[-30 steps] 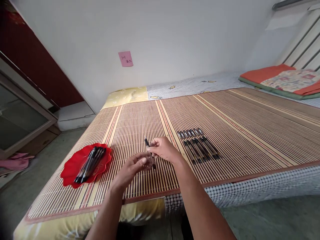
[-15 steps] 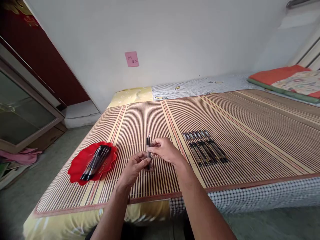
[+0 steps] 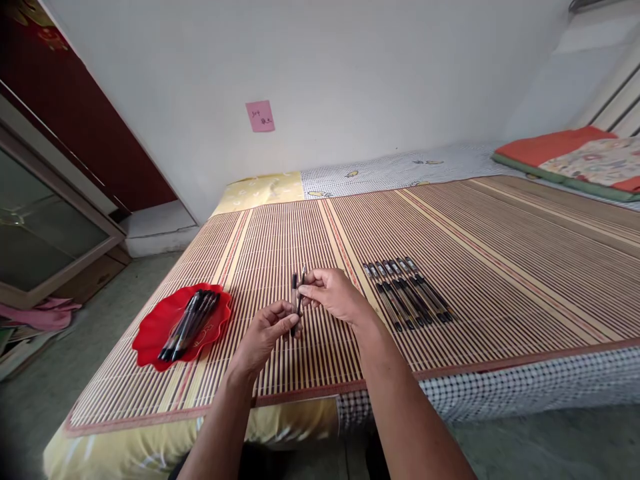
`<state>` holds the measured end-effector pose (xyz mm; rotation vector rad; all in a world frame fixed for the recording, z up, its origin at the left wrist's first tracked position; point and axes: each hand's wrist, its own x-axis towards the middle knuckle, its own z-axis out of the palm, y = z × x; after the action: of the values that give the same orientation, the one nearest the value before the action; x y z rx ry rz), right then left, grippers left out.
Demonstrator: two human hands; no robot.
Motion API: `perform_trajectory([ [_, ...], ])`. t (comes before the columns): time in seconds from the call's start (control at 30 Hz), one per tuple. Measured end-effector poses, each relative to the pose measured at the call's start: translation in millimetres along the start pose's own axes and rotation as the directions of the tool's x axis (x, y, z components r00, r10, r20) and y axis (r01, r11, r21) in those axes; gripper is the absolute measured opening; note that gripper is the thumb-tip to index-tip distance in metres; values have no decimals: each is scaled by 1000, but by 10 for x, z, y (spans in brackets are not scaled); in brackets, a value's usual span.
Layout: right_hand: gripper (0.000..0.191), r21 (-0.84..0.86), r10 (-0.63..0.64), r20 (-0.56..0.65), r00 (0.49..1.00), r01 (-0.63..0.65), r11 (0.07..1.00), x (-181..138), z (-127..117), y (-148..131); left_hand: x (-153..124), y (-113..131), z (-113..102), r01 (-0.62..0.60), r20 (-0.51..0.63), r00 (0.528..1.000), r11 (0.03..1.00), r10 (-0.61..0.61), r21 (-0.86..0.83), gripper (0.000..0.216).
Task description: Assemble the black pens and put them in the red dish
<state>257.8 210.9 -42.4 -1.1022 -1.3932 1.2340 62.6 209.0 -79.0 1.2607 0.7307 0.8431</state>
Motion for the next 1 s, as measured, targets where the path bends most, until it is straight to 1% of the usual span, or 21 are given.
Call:
perform_trajectory([
  [0.07, 25, -9, -15, -82, 996, 15, 1000, -3, -48, -28, -1, 14, -5, -1, 5, 1000, 1000, 1, 3, 29],
  [0.13, 27, -18, -65, -223, 973, 62, 998, -16, -108, -76, 1, 22, -12, -2, 7, 1000, 1000, 2, 22, 28],
  [0.23, 28, -35, -162, -418, 894, 163, 986, -59, -173, -178, 10, 11, -22, -6, 5, 1000, 998, 6, 64, 25],
  [0.3, 27, -42, -202, -504, 840, 210, 977, -92, -183, -243, 18, -10, -30, -9, 12, 1000, 996, 8, 84, 23],
  [0.37, 25, -53, -227, -565, 794, 240, 969, -118, -172, -289, 23, -35, -37, -12, 17, 1000, 995, 10, 100, 21],
  [0.43, 23, -75, -249, -588, 769, 255, 964, -129, -156, -313, 25, -56, -45, -13, 13, 1000, 994, 12, 112, 20],
  [0.47, 23, -85, -258, -583, 770, 258, 962, -129, -149, -318, 25, -64, -49, -13, 12, 1000, 993, 12, 116, 20],
  [0.57, 24, -98, -263, -544, 797, 251, 963, -118, -145, -318, 25, -75, -58, -14, 18, 1000, 993, 12, 120, 19],
  [0.63, 23, -96, -263, -532, 805, 251, 963, -111, -152, -315, 23, -69, -60, -16, 25, 1000, 992, 13, 126, 19],
  [0.83, 22, -88, -262, -525, 810, 254, 963, -127, -165, -326, 16, -30, -53, -2, 6, 1000, 989, 1, 146, 18],
  [0.93, 22, -66, -267, -544, 796, 276, 959, -140, -163, -336, 13, -33, -57, -7, 7, 1000, 989, 6, 145, 18],
  [1.0, 22, -64, -269, -543, 795, 280, 958, -142, -165, -341, 12, -40, -61, -7, 3, 1000, 989, 7, 147, 19],
])
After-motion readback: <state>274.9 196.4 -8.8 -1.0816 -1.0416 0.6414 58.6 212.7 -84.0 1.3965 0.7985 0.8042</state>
